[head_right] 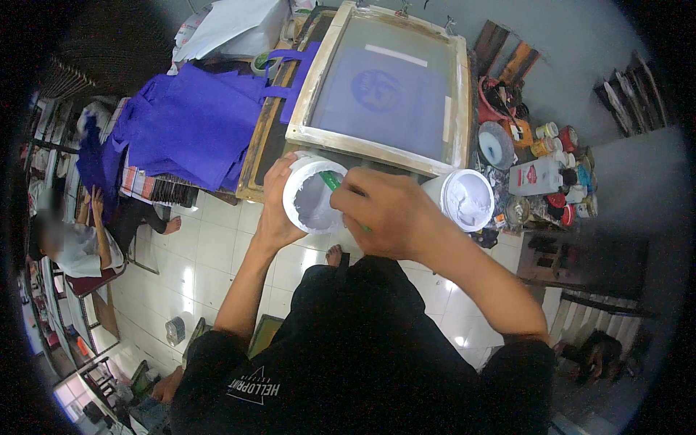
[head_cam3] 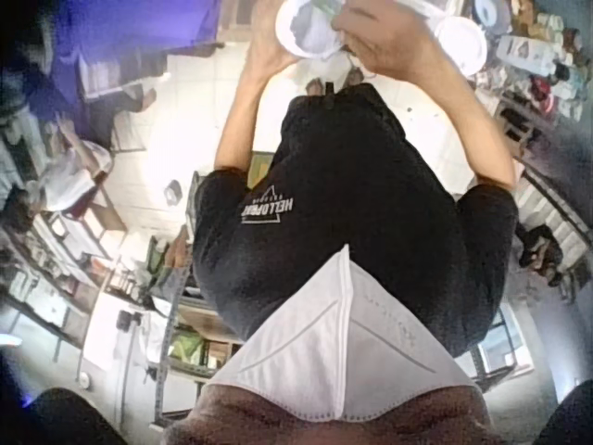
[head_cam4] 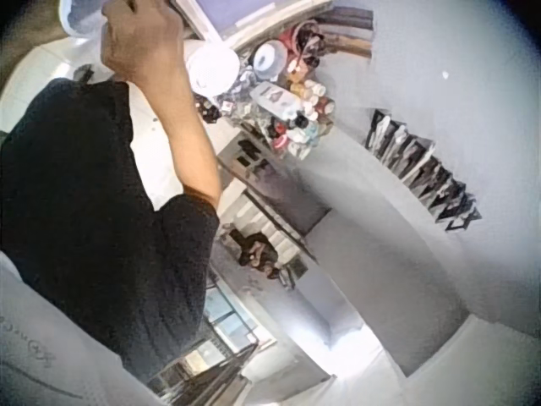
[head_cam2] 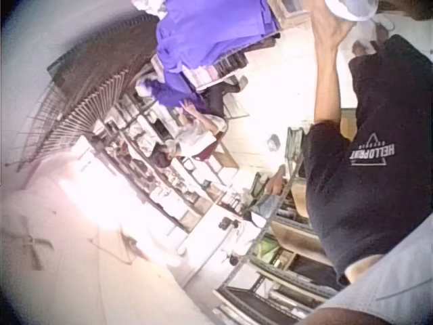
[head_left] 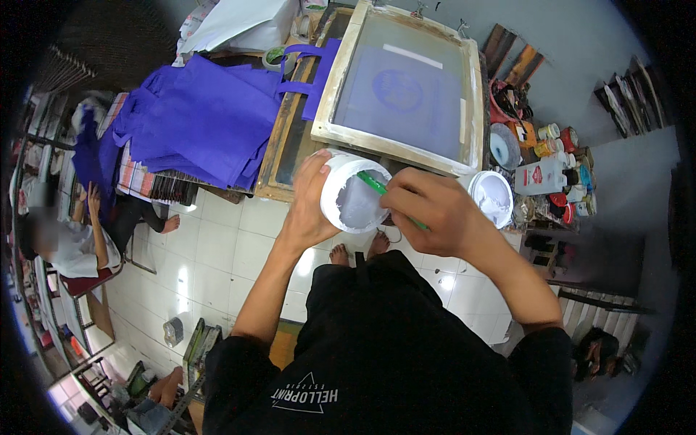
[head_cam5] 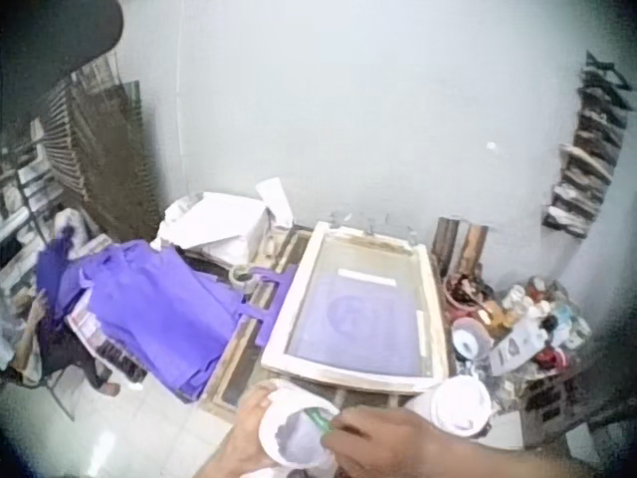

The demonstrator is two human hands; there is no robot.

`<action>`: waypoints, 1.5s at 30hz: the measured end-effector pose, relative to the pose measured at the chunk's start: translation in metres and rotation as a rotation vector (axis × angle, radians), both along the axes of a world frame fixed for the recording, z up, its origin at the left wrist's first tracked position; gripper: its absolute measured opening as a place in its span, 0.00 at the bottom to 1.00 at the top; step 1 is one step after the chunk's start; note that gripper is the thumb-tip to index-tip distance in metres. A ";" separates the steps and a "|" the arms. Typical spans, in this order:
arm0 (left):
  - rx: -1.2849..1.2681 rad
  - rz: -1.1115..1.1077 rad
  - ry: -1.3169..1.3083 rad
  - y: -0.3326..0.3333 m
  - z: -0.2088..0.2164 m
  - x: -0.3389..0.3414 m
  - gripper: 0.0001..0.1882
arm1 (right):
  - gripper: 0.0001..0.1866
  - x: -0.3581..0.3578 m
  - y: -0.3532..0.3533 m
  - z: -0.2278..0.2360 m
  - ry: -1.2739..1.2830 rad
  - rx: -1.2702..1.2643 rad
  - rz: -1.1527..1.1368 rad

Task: The person stirs white and purple paint in two plastic containers using a green stick, pouring a small amount of liquid from a bottle into the mixture.

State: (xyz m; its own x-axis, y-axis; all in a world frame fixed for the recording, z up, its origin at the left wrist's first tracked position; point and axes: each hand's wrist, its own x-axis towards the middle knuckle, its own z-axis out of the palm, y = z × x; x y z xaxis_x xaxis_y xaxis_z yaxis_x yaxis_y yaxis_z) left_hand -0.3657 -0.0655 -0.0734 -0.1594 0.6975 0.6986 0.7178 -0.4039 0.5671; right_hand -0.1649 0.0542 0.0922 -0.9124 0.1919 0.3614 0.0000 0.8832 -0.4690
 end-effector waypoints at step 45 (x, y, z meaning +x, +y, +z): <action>-0.078 0.282 -0.131 -0.032 0.003 0.012 0.65 | 0.04 -0.004 -0.038 -0.019 0.237 -0.459 -0.205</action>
